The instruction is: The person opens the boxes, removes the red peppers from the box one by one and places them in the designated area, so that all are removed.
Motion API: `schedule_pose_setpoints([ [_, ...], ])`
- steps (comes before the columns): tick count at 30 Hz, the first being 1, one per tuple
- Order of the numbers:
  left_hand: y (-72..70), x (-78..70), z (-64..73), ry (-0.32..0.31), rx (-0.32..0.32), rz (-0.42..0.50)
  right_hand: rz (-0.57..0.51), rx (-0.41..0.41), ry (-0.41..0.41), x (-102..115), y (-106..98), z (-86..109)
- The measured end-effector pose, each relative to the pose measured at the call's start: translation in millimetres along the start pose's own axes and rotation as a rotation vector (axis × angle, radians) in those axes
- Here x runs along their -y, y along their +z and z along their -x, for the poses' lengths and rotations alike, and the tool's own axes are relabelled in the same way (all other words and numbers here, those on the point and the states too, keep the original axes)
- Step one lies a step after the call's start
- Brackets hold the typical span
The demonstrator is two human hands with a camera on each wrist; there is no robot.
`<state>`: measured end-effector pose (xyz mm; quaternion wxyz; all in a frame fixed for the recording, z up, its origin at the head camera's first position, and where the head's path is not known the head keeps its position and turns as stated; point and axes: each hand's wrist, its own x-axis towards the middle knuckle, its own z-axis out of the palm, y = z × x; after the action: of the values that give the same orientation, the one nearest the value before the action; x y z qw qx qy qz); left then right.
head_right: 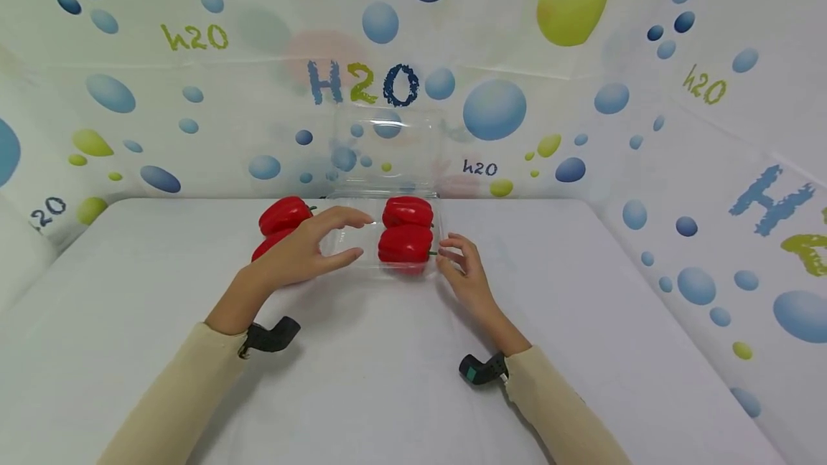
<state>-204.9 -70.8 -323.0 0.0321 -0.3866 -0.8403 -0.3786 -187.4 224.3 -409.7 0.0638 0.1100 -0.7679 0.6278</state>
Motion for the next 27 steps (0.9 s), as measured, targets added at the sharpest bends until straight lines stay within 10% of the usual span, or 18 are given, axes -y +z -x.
schedule_pose_setpoints([
  [27,26.9,5.6,-31.8,0.005,-0.061,0.169,-0.014,-0.016,-0.044,0.1,0.4,1.4],
])
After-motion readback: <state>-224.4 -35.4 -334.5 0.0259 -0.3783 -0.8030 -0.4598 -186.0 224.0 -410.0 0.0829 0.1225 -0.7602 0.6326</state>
